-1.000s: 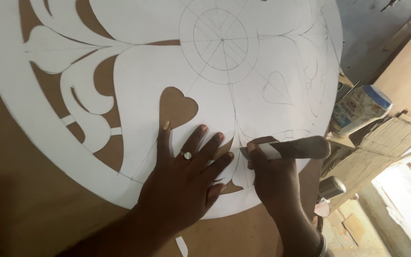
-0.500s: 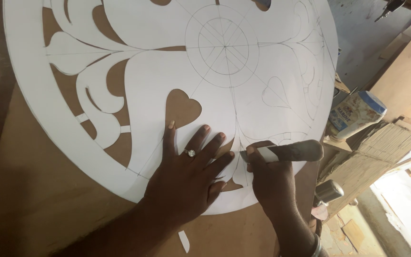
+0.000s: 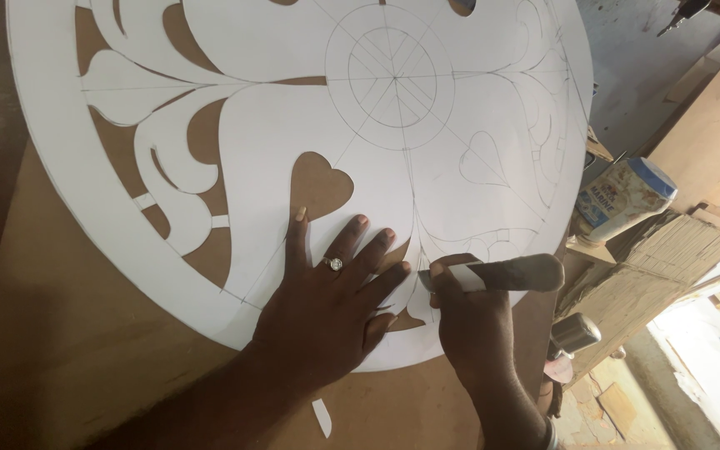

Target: Carefully cutting out a decorative geometric pattern from a white board using a utility knife.

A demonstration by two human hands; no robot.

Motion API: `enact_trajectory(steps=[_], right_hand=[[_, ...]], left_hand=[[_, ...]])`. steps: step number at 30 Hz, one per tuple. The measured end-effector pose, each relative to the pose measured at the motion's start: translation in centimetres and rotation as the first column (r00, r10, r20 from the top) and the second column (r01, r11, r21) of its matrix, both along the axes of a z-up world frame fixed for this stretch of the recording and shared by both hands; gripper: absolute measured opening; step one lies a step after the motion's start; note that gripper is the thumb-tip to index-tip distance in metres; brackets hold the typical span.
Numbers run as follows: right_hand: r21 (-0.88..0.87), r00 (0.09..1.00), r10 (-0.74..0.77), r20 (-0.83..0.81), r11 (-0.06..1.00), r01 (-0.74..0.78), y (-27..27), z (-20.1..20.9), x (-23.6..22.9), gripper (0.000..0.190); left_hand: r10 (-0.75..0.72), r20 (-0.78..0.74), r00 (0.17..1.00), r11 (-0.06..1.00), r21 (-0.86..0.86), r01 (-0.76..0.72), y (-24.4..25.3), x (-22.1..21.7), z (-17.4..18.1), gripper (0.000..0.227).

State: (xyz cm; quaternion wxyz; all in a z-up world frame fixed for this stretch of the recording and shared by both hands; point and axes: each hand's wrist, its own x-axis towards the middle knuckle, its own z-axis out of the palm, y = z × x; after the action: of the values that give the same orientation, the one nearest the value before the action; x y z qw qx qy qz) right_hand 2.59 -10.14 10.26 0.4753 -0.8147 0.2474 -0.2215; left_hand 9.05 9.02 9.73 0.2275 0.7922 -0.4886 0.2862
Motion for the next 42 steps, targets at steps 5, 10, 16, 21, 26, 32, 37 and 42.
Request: enact_trajectory(steps=[5, 10, 16, 21, 26, 32, 37, 42], right_hand=[[-0.026, 0.999, -0.021, -0.028, 0.999, 0.020, 0.3, 0.1, -0.4, 0.023], [-0.019, 0.997, -0.042, -0.067, 0.999, 0.041, 0.5, -0.1, -0.5, 0.025], [-0.018, 0.996, -0.045, -0.071, 0.999, 0.044, 0.6, -0.4, -0.9, 0.024], [-0.048, 0.996, -0.051, -0.077, 0.998, 0.047, 0.9, -1.0, -1.1, 0.023], [-0.057, 0.998, -0.060, 0.004, 0.997, 0.060, 1.3, -1.2, -1.3, 0.024], [-0.089, 0.997, -0.028, 0.066, 0.996, 0.034, 0.8, -2.1, -1.3, 0.021], [0.041, 0.994, -0.009, 0.111, 0.999, 0.005, -1.3, -2.3, -0.8, 0.020], [0.013, 0.963, 0.112, 0.244, 0.993, -0.119, -2.6, -1.0, 0.9, 0.021]], left_hand=[[0.004, -0.001, 1.000, 1.000, -0.003, -0.004, 0.0, 0.0, -0.2, 0.055], [0.004, -0.009, 1.000, 1.000, 0.007, -0.003, -0.1, 0.0, -0.3, 0.056], [0.019, -0.012, 1.000, 0.999, 0.047, -0.018, -0.2, 0.1, -0.4, 0.056], [0.036, 0.002, 0.999, 0.997, 0.063, -0.036, -0.2, 0.1, -0.4, 0.057], [0.035, 0.000, 0.999, 0.997, 0.066, -0.035, -0.2, 0.1, -0.4, 0.055], [0.020, -0.003, 1.000, 0.999, 0.037, -0.020, -0.1, -0.1, -0.3, 0.055], [0.015, 0.012, 1.000, 1.000, 0.012, -0.015, -0.2, 0.0, -0.2, 0.056], [0.020, -0.001, 1.000, 0.999, 0.032, -0.020, -0.1, -0.2, 0.3, 0.056]])
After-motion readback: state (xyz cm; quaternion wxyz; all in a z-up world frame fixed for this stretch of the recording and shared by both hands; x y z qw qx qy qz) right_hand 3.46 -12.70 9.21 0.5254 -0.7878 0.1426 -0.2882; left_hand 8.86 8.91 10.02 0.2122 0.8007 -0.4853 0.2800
